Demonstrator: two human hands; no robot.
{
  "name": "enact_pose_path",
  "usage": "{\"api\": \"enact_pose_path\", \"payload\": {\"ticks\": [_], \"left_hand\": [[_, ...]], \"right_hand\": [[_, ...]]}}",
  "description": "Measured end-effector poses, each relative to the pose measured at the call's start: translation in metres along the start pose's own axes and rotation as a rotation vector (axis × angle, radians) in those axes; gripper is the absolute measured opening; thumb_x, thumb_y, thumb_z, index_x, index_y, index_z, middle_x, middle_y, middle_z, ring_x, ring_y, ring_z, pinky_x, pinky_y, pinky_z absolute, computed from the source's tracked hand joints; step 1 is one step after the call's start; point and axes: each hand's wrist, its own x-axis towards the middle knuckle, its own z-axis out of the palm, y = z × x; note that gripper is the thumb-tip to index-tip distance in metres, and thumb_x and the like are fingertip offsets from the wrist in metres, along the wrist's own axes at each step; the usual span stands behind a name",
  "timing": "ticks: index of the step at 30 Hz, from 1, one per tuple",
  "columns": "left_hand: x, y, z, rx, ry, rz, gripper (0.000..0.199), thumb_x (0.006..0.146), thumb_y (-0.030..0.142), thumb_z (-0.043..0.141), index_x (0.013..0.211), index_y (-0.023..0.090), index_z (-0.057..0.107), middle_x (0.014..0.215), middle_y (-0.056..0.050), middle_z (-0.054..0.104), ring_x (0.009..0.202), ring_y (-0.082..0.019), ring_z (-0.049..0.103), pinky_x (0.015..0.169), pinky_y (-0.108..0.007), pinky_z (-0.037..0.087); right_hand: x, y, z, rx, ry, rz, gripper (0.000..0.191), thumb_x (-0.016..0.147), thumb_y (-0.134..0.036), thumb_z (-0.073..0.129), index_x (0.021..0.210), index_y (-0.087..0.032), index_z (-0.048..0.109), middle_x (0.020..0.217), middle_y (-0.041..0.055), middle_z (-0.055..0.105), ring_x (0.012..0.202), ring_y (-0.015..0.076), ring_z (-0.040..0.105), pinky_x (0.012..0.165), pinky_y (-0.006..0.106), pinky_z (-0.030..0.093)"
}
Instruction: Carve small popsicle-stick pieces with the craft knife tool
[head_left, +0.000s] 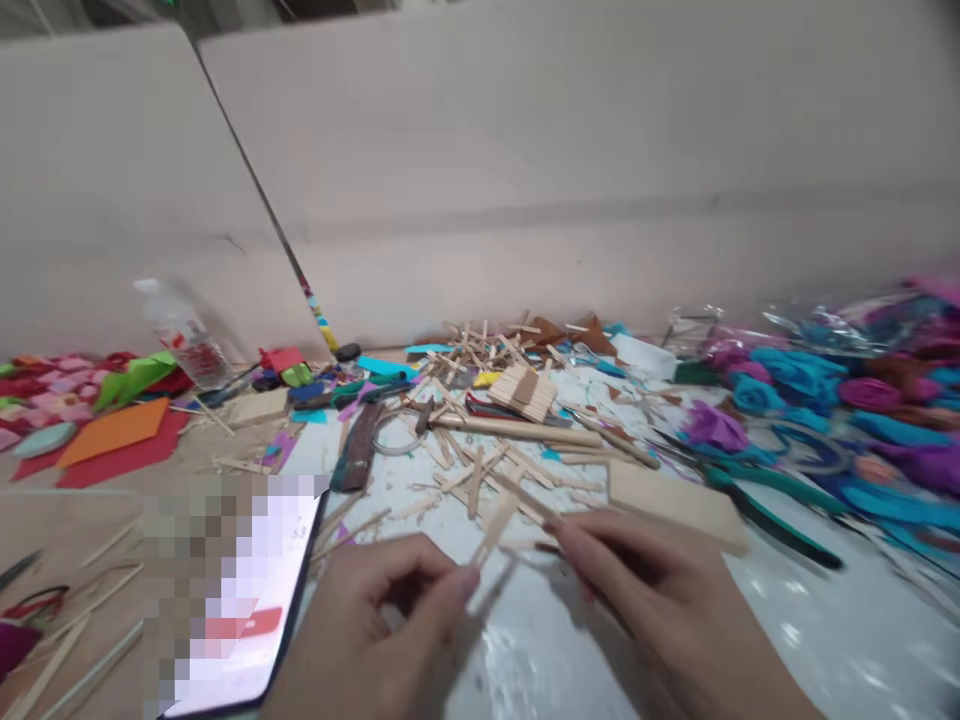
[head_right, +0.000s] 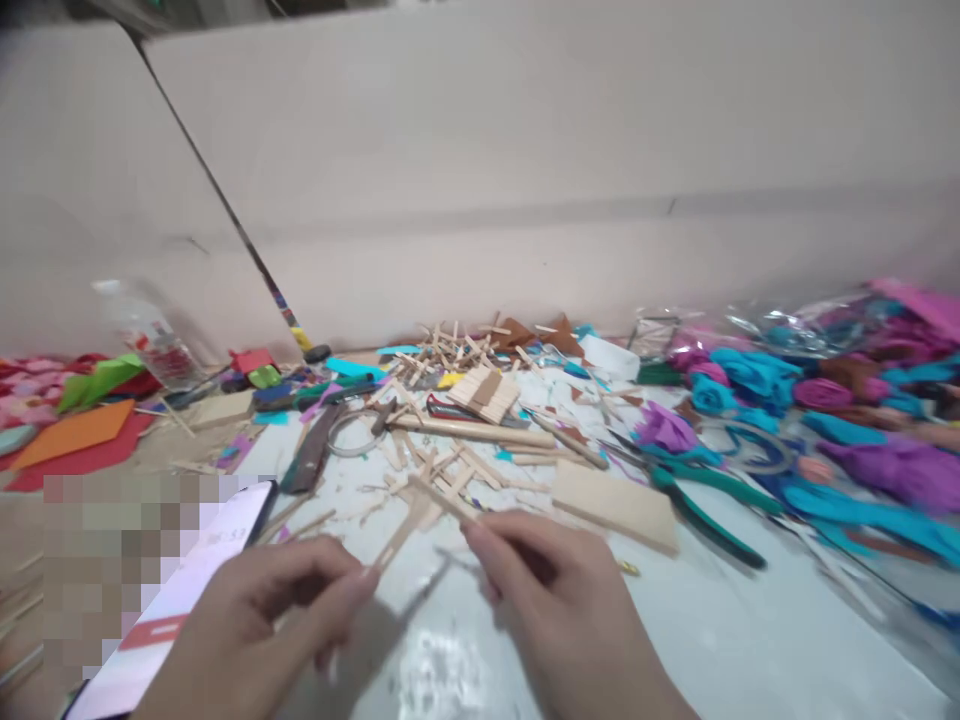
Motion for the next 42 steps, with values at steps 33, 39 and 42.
{"api": "enact_pose_path", "payload": {"ticks": [33, 39, 42], "left_hand": [[-0.007, -0.017, 0.012, 0.429, -0.520, 0.259, 0.046, 0.111, 0.036, 0.035, 0.074, 0.023, 0.059, 0.069, -0.001, 0.068, 0.059, -0.018, 0.061, 0.057, -0.032, 0.031], [-0.007, -0.022, 0.006, 0.474, -0.399, 0.332, 0.034, 0.110, 0.034, 0.046, 0.085, 0.023, 0.067, 0.078, -0.001, 0.069, 0.072, -0.021, 0.063, 0.064, -0.034, 0.034], [-0.008, -0.024, 0.007, 0.382, -0.381, 0.397, 0.027, 0.109, 0.027, 0.049, 0.088, 0.022, 0.066, 0.082, 0.000, 0.066, 0.075, -0.019, 0.058, 0.066, -0.034, 0.033]], "right_hand": [[0.031, -0.010, -0.063, -0.767, -0.368, -0.260, 0.032, 0.102, -0.041, 0.068, 0.076, -0.023, 0.074, 0.064, 0.0010, 0.070, 0.059, 0.0168, 0.058, 0.059, 0.033, 0.033], [0.026, 0.003, -0.056, -0.802, -0.477, -0.159, 0.024, 0.098, -0.041, 0.069, 0.079, -0.027, 0.068, 0.069, 0.0019, 0.071, 0.064, 0.0206, 0.063, 0.057, 0.033, 0.033], [0.018, 0.010, -0.047, -0.895, -0.485, -0.159, 0.019, 0.097, -0.039, 0.065, 0.082, -0.027, 0.063, 0.070, 0.0037, 0.070, 0.063, 0.0229, 0.062, 0.057, 0.034, 0.029]]}}
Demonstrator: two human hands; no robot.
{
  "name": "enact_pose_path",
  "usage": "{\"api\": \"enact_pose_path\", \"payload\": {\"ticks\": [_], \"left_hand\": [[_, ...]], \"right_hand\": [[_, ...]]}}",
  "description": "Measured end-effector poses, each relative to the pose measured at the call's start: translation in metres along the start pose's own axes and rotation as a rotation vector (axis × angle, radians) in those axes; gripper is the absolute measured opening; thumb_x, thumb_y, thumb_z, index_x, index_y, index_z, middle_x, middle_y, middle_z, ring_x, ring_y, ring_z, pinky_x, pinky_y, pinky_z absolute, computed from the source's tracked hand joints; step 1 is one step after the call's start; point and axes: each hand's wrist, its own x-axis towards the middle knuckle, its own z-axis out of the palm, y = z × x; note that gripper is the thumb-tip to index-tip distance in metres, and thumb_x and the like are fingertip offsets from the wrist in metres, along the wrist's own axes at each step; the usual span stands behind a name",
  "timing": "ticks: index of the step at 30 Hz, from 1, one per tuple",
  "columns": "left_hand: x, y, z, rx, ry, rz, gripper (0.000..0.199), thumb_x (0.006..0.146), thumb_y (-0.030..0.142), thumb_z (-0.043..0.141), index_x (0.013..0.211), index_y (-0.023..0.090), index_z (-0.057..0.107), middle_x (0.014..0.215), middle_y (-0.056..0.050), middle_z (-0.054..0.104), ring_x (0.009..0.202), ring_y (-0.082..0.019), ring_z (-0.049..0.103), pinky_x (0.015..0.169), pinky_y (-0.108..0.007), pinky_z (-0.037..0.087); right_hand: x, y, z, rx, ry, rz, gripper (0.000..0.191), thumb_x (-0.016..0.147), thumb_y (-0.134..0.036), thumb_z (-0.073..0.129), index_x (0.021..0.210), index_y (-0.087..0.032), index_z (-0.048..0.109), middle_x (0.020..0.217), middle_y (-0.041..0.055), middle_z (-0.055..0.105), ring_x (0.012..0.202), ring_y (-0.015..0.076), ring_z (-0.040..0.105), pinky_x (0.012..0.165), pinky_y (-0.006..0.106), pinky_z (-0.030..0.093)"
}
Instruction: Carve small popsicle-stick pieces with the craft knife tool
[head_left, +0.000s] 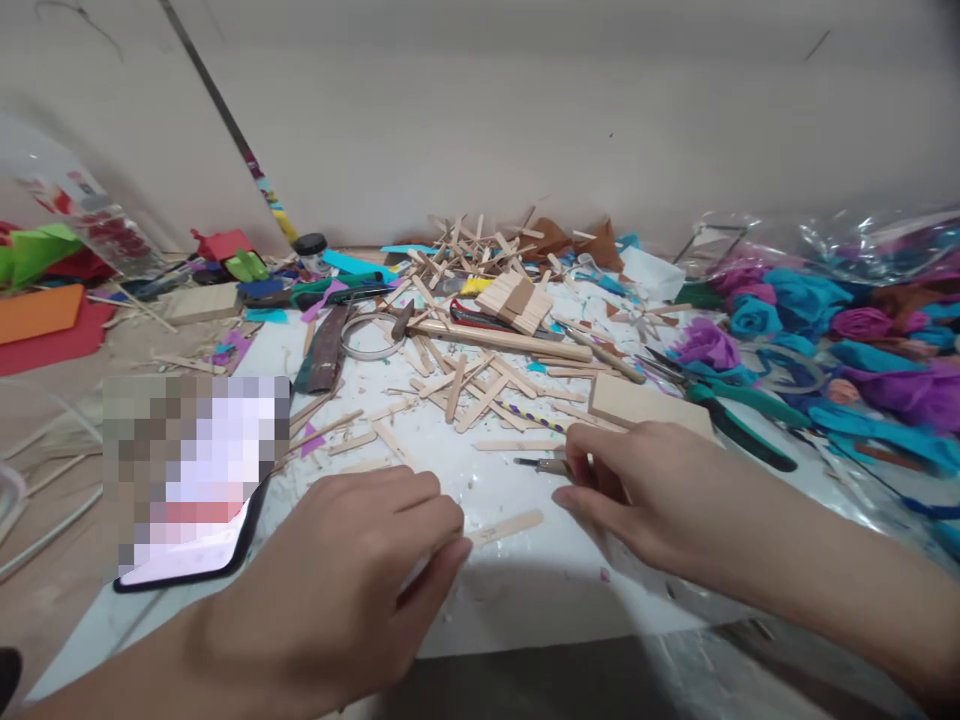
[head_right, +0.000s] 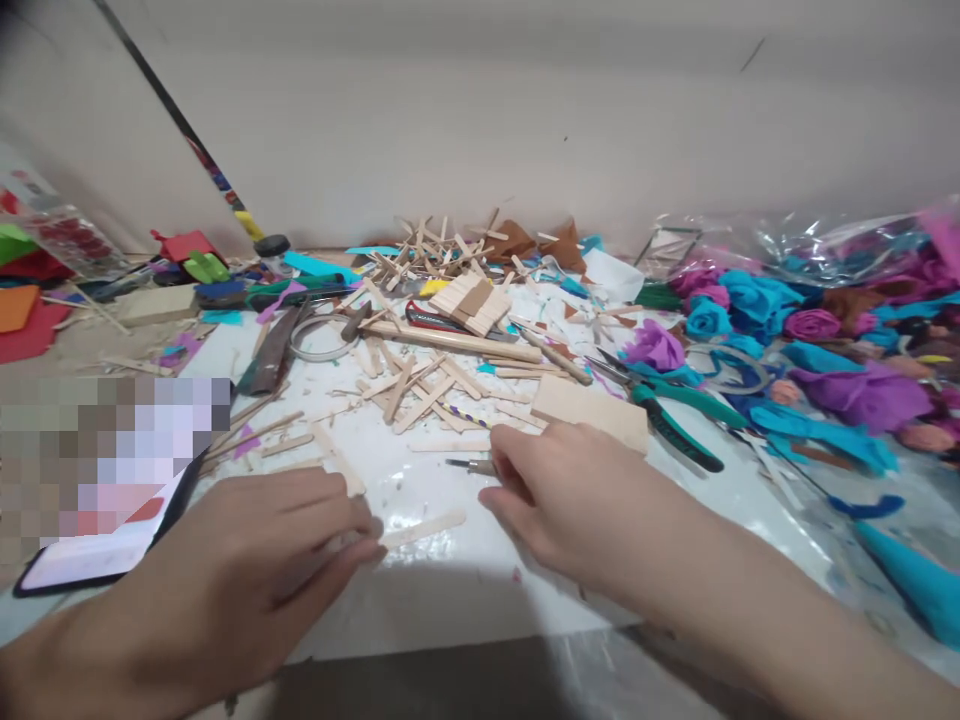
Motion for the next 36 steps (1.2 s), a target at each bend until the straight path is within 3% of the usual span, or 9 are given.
{"api": "enact_pose_path", "payload": {"ticks": [6, 10, 16, 20, 26, 28, 31, 33, 36], "left_hand": [[0.000, -0.001, 0.012, -0.094, -0.013, 0.061, 0.022, 0.107, 0.018, 0.052, 0.090, 0.021, 0.066, 0.093, -0.002, 0.066, 0.085, -0.019, 0.056, 0.072, -0.035, 0.036], [0.000, -0.004, 0.017, -0.112, -0.006, 0.077, 0.024, 0.107, 0.016, 0.050, 0.090, 0.020, 0.065, 0.094, -0.002, 0.065, 0.086, -0.018, 0.056, 0.073, -0.035, 0.037], [0.003, -0.006, 0.019, -0.066, 0.015, 0.110, 0.023, 0.105, 0.012, 0.051, 0.087, 0.020, 0.064, 0.092, -0.002, 0.065, 0.083, -0.018, 0.056, 0.070, -0.035, 0.037], [0.003, -0.005, 0.022, -0.035, 0.072, 0.146, 0.021, 0.102, 0.009, 0.054, 0.086, 0.020, 0.063, 0.090, -0.002, 0.066, 0.081, -0.018, 0.057, 0.068, -0.033, 0.038], [0.003, -0.008, 0.027, 0.007, 0.117, 0.185, 0.020, 0.101, 0.007, 0.060, 0.085, 0.020, 0.061, 0.090, -0.001, 0.066, 0.078, -0.017, 0.056, 0.068, -0.032, 0.039], [0.004, -0.009, 0.029, 0.008, 0.122, 0.188, 0.019, 0.100, 0.007, 0.061, 0.086, 0.020, 0.061, 0.091, -0.001, 0.067, 0.079, -0.017, 0.057, 0.068, -0.031, 0.040], [0.005, -0.011, 0.030, 0.019, 0.132, 0.196, 0.019, 0.099, 0.007, 0.063, 0.086, 0.020, 0.061, 0.090, 0.000, 0.066, 0.080, -0.017, 0.057, 0.069, -0.031, 0.040], [0.005, -0.010, 0.030, 0.028, 0.137, 0.192, 0.018, 0.099, 0.008, 0.064, 0.086, 0.020, 0.062, 0.090, 0.000, 0.066, 0.080, -0.017, 0.058, 0.069, -0.032, 0.040], [0.005, -0.009, 0.028, 0.023, 0.127, 0.177, 0.018, 0.101, 0.010, 0.064, 0.087, 0.020, 0.064, 0.092, 0.001, 0.067, 0.081, -0.017, 0.059, 0.070, -0.032, 0.040]], "right_hand": [[-0.002, -0.003, 0.009, -0.058, -0.001, -0.064, 0.015, 0.094, -0.017, 0.051, 0.086, -0.026, 0.061, 0.066, 0.0029, 0.065, 0.061, 0.0234, 0.058, 0.057, 0.035, 0.025], [-0.001, -0.004, 0.003, 0.027, -0.033, -0.014, 0.017, 0.098, -0.027, 0.058, 0.084, -0.026, 0.066, 0.075, 0.0037, 0.073, 0.068, 0.0237, 0.065, 0.062, 0.034, 0.035], [0.001, 0.010, 0.000, -0.115, 0.194, -0.129, 0.011, 0.099, -0.024, 0.061, 0.096, -0.025, 0.071, 0.095, 0.0068, 0.075, 0.082, 0.0263, 0.072, 0.070, 0.038, 0.045], [0.008, 0.018, 0.002, -0.133, 0.227, -0.121, 0.011, 0.102, -0.022, 0.060, 0.103, -0.024, 0.071, 0.104, 0.0088, 0.075, 0.097, 0.0302, 0.071, 0.079, 0.041, 0.048], [0.012, 0.011, 0.007, -0.114, 0.210, -0.101, 0.017, 0.106, -0.019, 0.052, 0.095, -0.023, 0.065, 0.083, 0.0053, 0.071, 0.073, 0.0254, 0.068, 0.064, 0.038, 0.044], [0.010, 0.008, 0.005, -0.098, 0.193, -0.125, 0.024, 0.109, -0.020, 0.046, 0.097, -0.023, 0.067, 0.085, 0.0055, 0.073, 0.074, 0.0245, 0.069, 0.066, 0.037, 0.047], [0.007, 0.002, -0.002, 0.156, 0.207, -0.123, 0.031, 0.110, -0.024, 0.044, 0.110, -0.025, 0.075, 0.103, 0.0079, 0.080, 0.091, 0.0245, 0.075, 0.077, 0.037, 0.055], [0.007, -0.004, -0.006, 0.500, 0.205, -0.062, 0.034, 0.108, -0.030, 0.045, 0.117, -0.027, 0.078, 0.108, 0.0078, 0.083, 0.085, 0.0224, 0.075, 0.071, 0.034, 0.057], [0.005, -0.014, -0.006, 0.779, 0.231, 0.054, 0.019, 0.096, -0.041, 0.069, 0.106, -0.027, 0.078, 0.084, 0.0025, 0.078, 0.064, 0.0185, 0.066, 0.055, 0.029, 0.051]]}}
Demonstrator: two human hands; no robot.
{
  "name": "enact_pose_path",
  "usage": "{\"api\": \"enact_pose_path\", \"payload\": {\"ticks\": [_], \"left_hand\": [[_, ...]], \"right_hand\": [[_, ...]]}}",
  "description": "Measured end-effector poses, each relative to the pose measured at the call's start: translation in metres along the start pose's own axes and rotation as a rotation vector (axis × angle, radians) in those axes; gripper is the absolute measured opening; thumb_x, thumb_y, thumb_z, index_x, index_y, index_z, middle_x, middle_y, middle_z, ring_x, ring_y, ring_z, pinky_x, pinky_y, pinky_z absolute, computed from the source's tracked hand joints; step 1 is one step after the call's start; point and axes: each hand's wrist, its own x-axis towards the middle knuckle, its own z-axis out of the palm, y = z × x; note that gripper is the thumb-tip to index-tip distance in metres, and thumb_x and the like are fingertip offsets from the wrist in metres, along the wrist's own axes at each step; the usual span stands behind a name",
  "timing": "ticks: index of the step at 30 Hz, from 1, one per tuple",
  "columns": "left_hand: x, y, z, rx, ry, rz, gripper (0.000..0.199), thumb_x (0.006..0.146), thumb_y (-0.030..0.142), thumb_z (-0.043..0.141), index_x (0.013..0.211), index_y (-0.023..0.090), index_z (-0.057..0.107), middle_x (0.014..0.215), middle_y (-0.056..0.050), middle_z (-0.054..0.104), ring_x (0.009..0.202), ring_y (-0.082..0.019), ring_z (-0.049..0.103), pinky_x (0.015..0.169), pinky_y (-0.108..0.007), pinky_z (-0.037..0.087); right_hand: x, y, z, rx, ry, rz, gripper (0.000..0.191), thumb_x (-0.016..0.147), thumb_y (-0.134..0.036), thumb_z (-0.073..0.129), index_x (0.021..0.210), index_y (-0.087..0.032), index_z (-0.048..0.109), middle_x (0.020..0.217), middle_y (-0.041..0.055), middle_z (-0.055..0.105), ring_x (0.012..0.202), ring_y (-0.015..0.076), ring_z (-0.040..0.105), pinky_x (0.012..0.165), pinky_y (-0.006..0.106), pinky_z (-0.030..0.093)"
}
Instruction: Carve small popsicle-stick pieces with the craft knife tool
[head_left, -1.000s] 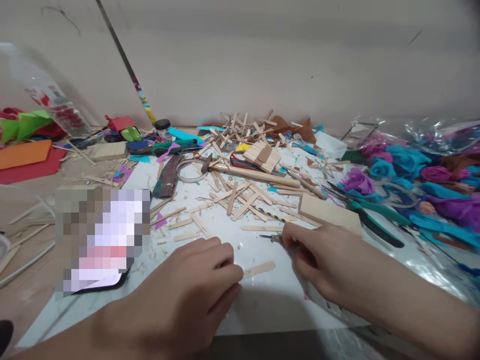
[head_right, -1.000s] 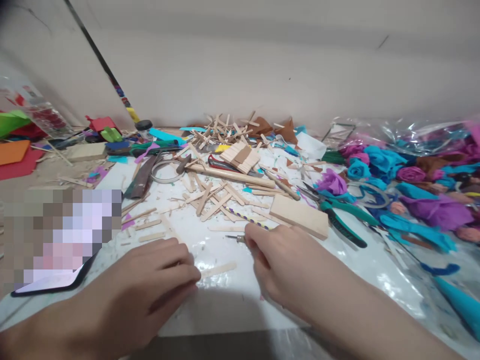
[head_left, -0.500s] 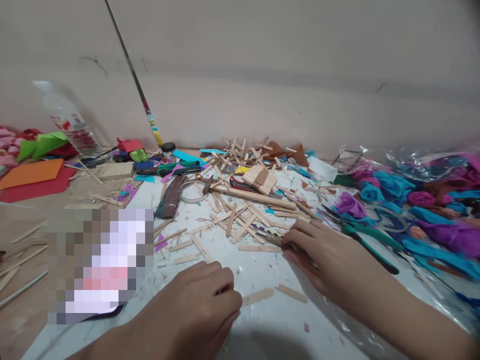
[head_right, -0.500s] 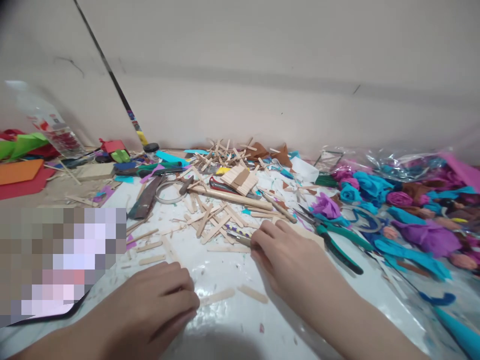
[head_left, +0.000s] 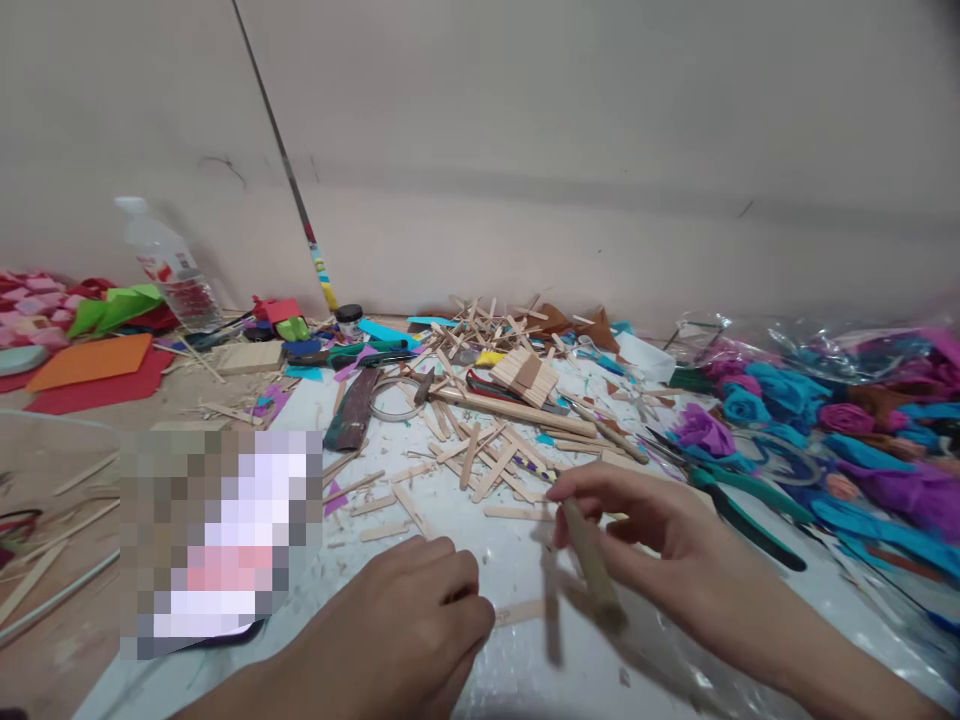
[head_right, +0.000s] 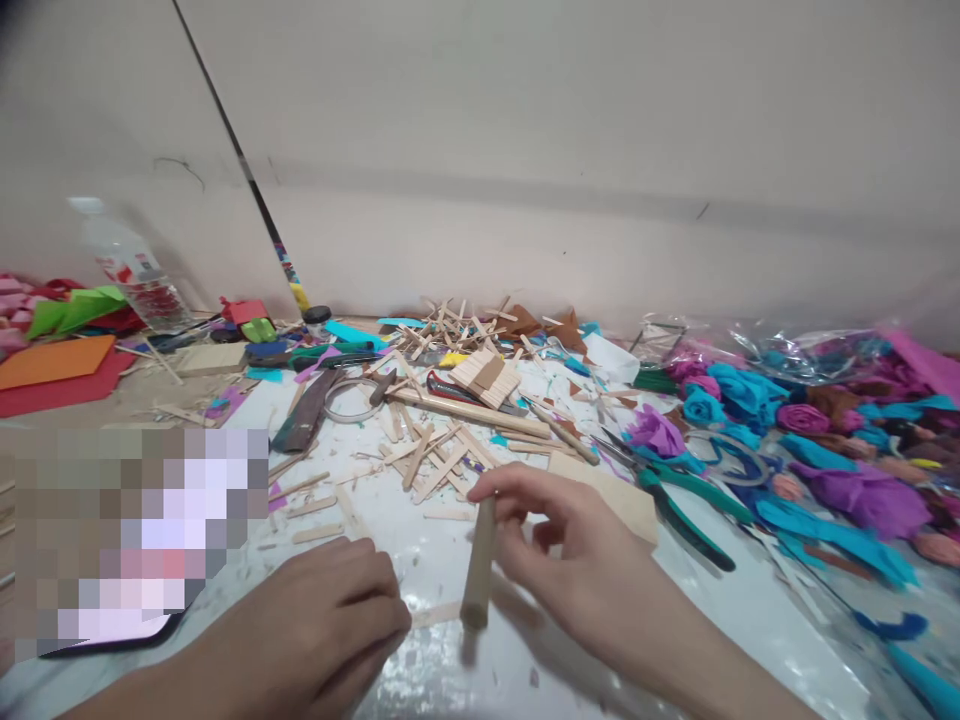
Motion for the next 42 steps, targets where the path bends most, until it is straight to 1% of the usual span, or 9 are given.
{"api": "enact_pose_path", "payload": {"ticks": [2, 4, 8, 16, 21, 26, 34, 39, 42], "left_hand": [[0.000, 0.000, -0.001, -0.001, 0.003, -0.016, 0.017, 0.101, 0.011, 0.064, 0.087, 0.020, 0.064, 0.092, 0.001, 0.067, 0.081, -0.017, 0.059, 0.071, -0.033, 0.040], [0.000, 0.000, -0.001, 0.008, 0.005, -0.028, 0.017, 0.102, 0.012, 0.064, 0.087, 0.020, 0.065, 0.092, 0.001, 0.068, 0.082, -0.017, 0.059, 0.072, -0.033, 0.040], [0.001, -0.001, 0.000, 0.006, -0.029, -0.037, 0.018, 0.103, 0.014, 0.065, 0.086, 0.020, 0.065, 0.092, 0.000, 0.068, 0.082, -0.018, 0.058, 0.073, -0.033, 0.040], [0.001, -0.001, -0.001, 0.007, -0.028, -0.023, 0.016, 0.101, 0.010, 0.064, 0.087, 0.019, 0.065, 0.092, 0.000, 0.067, 0.081, -0.017, 0.057, 0.072, -0.033, 0.039], [0.000, -0.004, 0.004, 0.002, 0.006, -0.016, 0.018, 0.100, 0.006, 0.061, 0.090, 0.020, 0.066, 0.090, 0.000, 0.067, 0.081, -0.018, 0.058, 0.072, -0.034, 0.039], [-0.001, -0.003, 0.002, 0.013, 0.049, -0.035, 0.021, 0.102, 0.008, 0.056, 0.089, 0.020, 0.067, 0.088, 0.000, 0.066, 0.078, -0.018, 0.056, 0.071, -0.034, 0.037], [-0.002, -0.005, 0.002, 0.012, 0.036, -0.022, 0.021, 0.099, 0.003, 0.057, 0.090, 0.020, 0.065, 0.090, 0.000, 0.066, 0.078, -0.018, 0.055, 0.070, -0.034, 0.035], [-0.002, -0.005, 0.003, 0.020, 0.030, -0.014, 0.019, 0.097, 0.002, 0.062, 0.090, 0.020, 0.063, 0.090, 0.001, 0.066, 0.079, -0.017, 0.056, 0.070, -0.034, 0.035], [-0.001, -0.005, 0.003, 0.022, 0.042, -0.030, 0.020, 0.096, 0.002, 0.064, 0.091, 0.020, 0.063, 0.091, 0.002, 0.066, 0.078, -0.017, 0.056, 0.070, -0.033, 0.035]], "right_hand": [[-0.004, -0.001, 0.006, -0.041, 0.070, -0.009, 0.022, 0.085, -0.046, 0.084, 0.088, -0.027, 0.072, 0.069, -0.0014, 0.067, 0.060, 0.0171, 0.059, 0.052, 0.027, 0.046], [-0.009, 0.001, 0.013, -0.056, 0.124, -0.041, 0.036, 0.094, -0.055, 0.075, 0.074, -0.026, 0.066, 0.063, -0.0011, 0.060, 0.059, 0.0162, 0.055, 0.051, 0.027, 0.043], [-0.015, 0.008, 0.027, 0.130, 0.147, 0.041, 0.047, 0.106, -0.065, 0.054, 0.086, -0.026, 0.071, 0.059, -0.0020, 0.056, 0.054, 0.0152, 0.050, 0.049, 0.027, 0.037], [-0.020, 0.011, 0.055, 0.508, 0.107, 0.201, 0.027, 0.093, -0.050, 0.076, 0.092, -0.026, 0.063, 0.069, -0.0035, 0.059, 0.060, 0.0133, 0.047, 0.053, 0.025, 0.035], [-0.020, 0.017, 0.059, 0.419, 0.043, 0.173, 0.026, 0.094, -0.048, 0.077, 0.096, -0.026, 0.065, 0.072, -0.0027, 0.060, 0.061, 0.0141, 0.049, 0.052, 0.025, 0.037], [-0.016, 0.019, 0.061, 0.368, 0.102, 0.201, 0.033, 0.091, -0.054, 0.080, 0.088, -0.025, 0.063, 0.066, -0.0031, 0.057, 0.060, 0.0144, 0.046, 0.050, 0.025, 0.036], [-0.018, 0.016, 0.070, 0.392, 0.103, 0.236, 0.026, 0.091, -0.045, 0.079, 0.089, -0.025, 0.062, 0.062, -0.0069, 0.047, 0.057, 0.0126, 0.040, 0.049, 0.025, 0.030], [-0.017, 0.006, 0.066, 0.300, 0.247, 0.252, 0.030, 0.088, -0.043, 0.079, 0.075, -0.024, 0.060, 0.058, -0.0062, 0.047, 0.056, 0.0124, 0.039, 0.050, 0.026, 0.027], [-0.016, 0.010, 0.061, 0.236, 0.285, 0.198, 0.034, 0.086, -0.043, 0.079, 0.069, -0.024, 0.056, 0.062, -0.0032, 0.055, 0.058, 0.0137, 0.045, 0.052, 0.027, 0.033]]}}
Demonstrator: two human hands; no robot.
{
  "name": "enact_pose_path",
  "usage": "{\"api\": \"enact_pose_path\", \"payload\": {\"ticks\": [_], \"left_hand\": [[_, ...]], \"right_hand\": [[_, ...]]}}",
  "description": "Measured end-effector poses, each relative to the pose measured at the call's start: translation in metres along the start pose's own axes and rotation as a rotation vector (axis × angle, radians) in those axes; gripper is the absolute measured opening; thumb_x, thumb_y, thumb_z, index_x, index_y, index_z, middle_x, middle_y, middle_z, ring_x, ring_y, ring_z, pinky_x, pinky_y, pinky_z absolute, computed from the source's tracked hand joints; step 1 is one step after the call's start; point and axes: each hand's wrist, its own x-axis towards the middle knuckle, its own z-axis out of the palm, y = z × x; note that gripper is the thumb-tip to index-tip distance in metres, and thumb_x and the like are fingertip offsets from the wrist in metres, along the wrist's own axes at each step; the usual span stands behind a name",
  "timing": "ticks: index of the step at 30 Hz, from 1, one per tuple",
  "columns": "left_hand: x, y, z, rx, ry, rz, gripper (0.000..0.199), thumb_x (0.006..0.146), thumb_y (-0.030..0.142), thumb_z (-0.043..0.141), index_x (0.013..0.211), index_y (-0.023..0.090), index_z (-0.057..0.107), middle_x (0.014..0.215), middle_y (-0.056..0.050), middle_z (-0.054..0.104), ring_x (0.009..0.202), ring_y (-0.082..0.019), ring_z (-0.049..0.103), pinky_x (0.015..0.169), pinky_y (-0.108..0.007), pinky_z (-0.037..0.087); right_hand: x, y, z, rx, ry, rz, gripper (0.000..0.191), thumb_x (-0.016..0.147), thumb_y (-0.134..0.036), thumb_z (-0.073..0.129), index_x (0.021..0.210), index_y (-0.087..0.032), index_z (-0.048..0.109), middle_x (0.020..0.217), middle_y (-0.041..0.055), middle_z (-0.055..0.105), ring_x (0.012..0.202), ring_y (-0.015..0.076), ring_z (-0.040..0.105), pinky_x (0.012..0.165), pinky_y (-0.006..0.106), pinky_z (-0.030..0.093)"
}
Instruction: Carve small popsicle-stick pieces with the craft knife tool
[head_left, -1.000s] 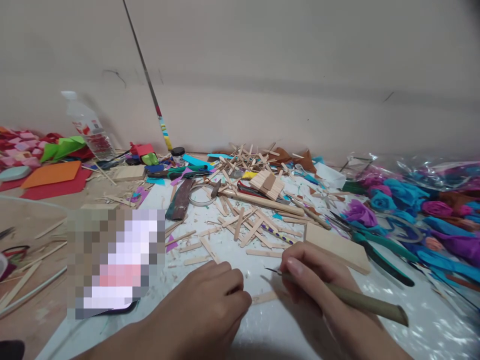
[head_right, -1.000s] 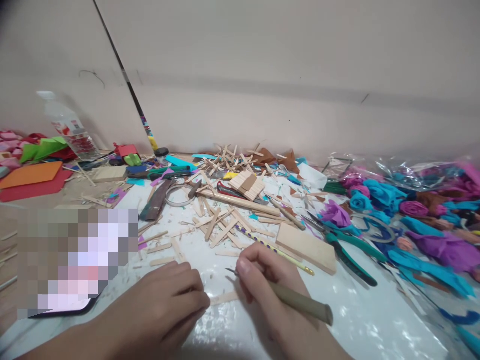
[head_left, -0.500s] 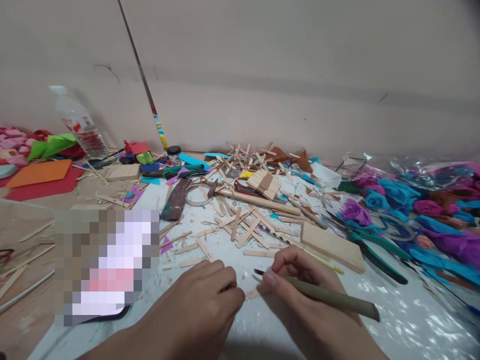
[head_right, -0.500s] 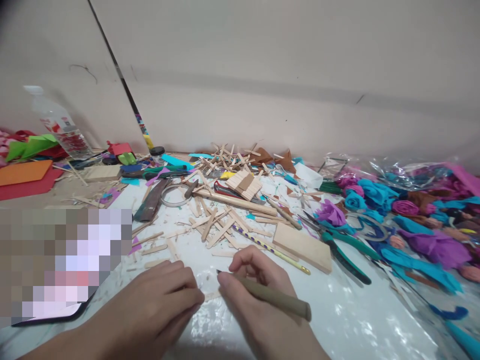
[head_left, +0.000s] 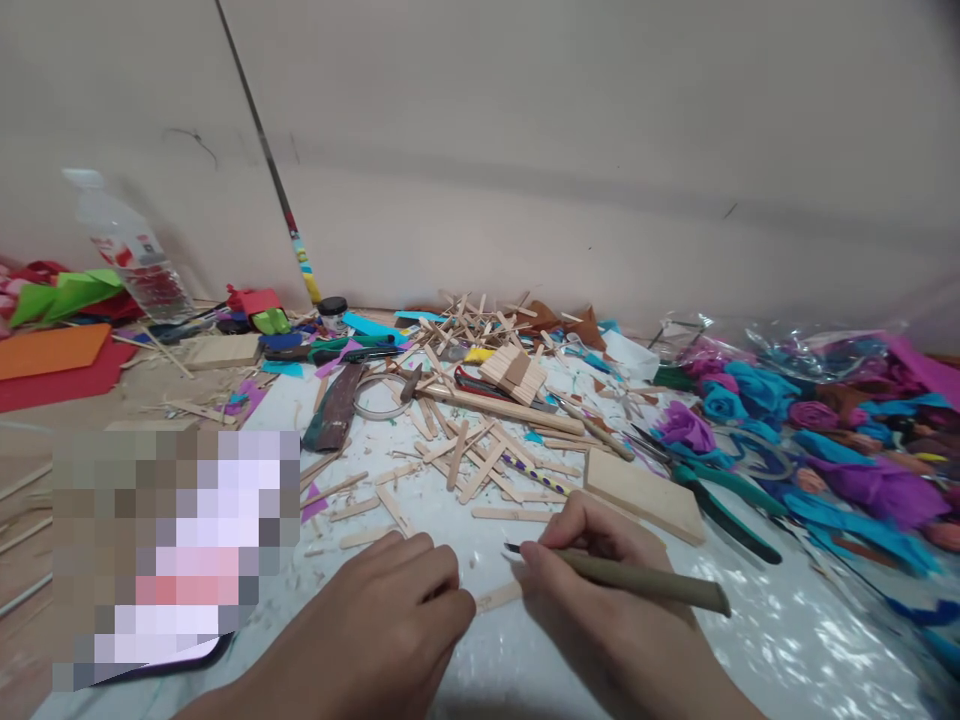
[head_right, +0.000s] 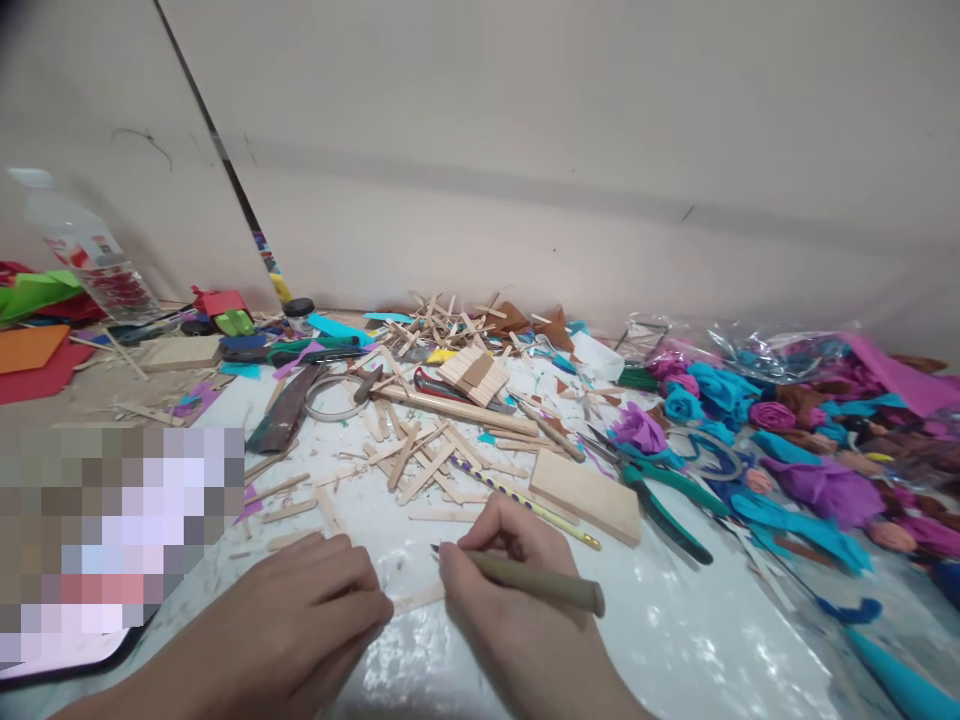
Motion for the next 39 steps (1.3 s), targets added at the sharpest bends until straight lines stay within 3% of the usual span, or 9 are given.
{"api": "enact_pose_path", "payload": {"ticks": [6, 14, 22, 31, 39], "left_hand": [[-0.001, -0.001, 0.004, -0.002, -0.009, 0.012, 0.019, 0.098, 0.003, 0.062, 0.093, 0.021, 0.064, 0.091, 0.001, 0.067, 0.079, -0.017, 0.057, 0.072, -0.033, 0.037], [0.002, 0.001, 0.002, -0.007, 0.024, -0.024, 0.020, 0.096, 0.002, 0.066, 0.089, 0.021, 0.063, 0.089, 0.002, 0.065, 0.078, -0.016, 0.056, 0.071, -0.032, 0.037], [-0.001, 0.000, 0.000, 0.014, 0.033, 0.016, 0.021, 0.097, 0.002, 0.059, 0.087, 0.020, 0.062, 0.088, 0.002, 0.066, 0.076, -0.016, 0.055, 0.070, -0.032, 0.036], [0.000, 0.000, -0.001, 0.023, -0.020, -0.019, 0.018, 0.103, 0.009, 0.056, 0.094, 0.021, 0.066, 0.090, 0.000, 0.067, 0.079, -0.017, 0.057, 0.072, -0.033, 0.038], [0.003, 0.000, -0.003, 0.012, 0.009, -0.025, 0.020, 0.102, 0.008, 0.055, 0.089, 0.021, 0.064, 0.089, 0.001, 0.066, 0.078, -0.017, 0.055, 0.072, -0.034, 0.036]], "right_hand": [[-0.005, 0.004, 0.004, 0.036, -0.033, 0.057, 0.041, 0.089, -0.048, 0.073, 0.066, -0.025, 0.048, 0.064, -0.0017, 0.055, 0.060, 0.0149, 0.044, 0.056, 0.030, 0.034], [0.002, 0.005, 0.005, -0.053, -0.055, 0.029, 0.046, 0.086, -0.052, 0.071, 0.060, -0.026, 0.043, 0.058, -0.0013, 0.052, 0.059, 0.0164, 0.044, 0.055, 0.032, 0.034], [0.002, 0.010, 0.000, -0.082, -0.109, 0.018, 0.043, 0.093, -0.052, 0.071, 0.065, -0.026, 0.051, 0.062, -0.0001, 0.057, 0.061, 0.0173, 0.049, 0.055, 0.030, 0.037], [-0.004, -0.005, 0.008, -0.007, -0.034, 0.029, 0.042, 0.091, -0.049, 0.072, 0.063, -0.026, 0.051, 0.061, -0.0003, 0.057, 0.061, 0.0170, 0.047, 0.056, 0.030, 0.036], [0.001, 0.005, 0.001, -0.045, -0.101, 0.023, 0.043, 0.092, -0.053, 0.072, 0.064, -0.026, 0.054, 0.062, 0.0004, 0.060, 0.061, 0.0174, 0.051, 0.053, 0.029, 0.038]]}}
